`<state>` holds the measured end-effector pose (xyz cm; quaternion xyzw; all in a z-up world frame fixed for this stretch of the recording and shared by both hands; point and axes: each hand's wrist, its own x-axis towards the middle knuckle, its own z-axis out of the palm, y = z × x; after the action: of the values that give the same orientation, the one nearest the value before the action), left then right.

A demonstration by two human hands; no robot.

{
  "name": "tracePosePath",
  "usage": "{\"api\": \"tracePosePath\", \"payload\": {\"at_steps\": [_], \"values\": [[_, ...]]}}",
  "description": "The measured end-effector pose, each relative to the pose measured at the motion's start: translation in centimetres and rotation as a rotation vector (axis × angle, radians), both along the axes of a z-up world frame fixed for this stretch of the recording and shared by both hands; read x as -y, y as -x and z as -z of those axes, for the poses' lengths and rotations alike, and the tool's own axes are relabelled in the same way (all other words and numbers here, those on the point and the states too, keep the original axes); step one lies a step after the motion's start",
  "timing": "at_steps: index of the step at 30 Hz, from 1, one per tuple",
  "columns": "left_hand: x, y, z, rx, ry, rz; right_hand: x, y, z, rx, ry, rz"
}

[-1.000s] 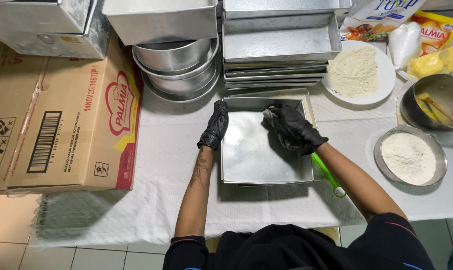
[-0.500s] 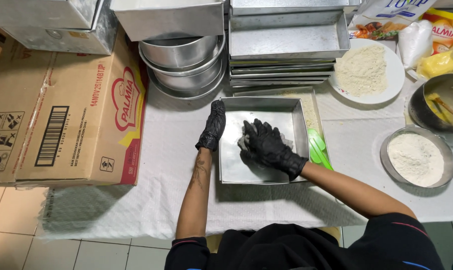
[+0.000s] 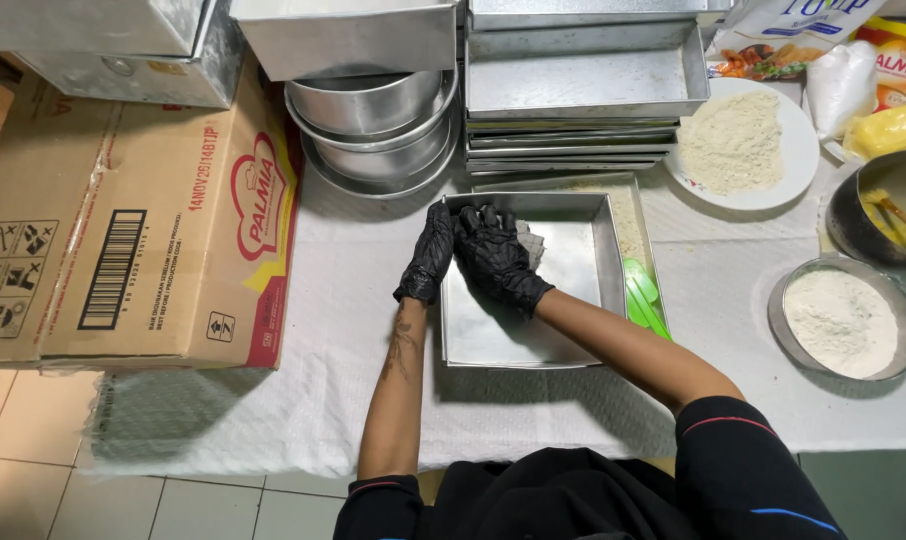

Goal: Greasing and flouring various metal baking pans to prepare them for baking.

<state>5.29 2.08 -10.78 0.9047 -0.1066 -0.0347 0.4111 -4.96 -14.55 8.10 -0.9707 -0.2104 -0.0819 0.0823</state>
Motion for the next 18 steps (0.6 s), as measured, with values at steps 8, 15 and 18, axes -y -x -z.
{"api": "tracePosePath", "payload": {"at_steps": [8, 15, 18], "values": [[-1.1, -0.9, 4.1, 0.254, -0.374, 0.11, 2.9, -0.7, 4.7, 0.103, 0.063, -0.133], [2.9, 7.7, -19.9, -0.363, 0.091, -0.24, -0.1, -1.4, 2.5, 0.078, 0.013, -0.075], [1.7, 4.8, -11.0, -0.023, -0.242, -0.053, -0.2, -0.9, 1.5, 0.073, -0.009, -0.029]]}}
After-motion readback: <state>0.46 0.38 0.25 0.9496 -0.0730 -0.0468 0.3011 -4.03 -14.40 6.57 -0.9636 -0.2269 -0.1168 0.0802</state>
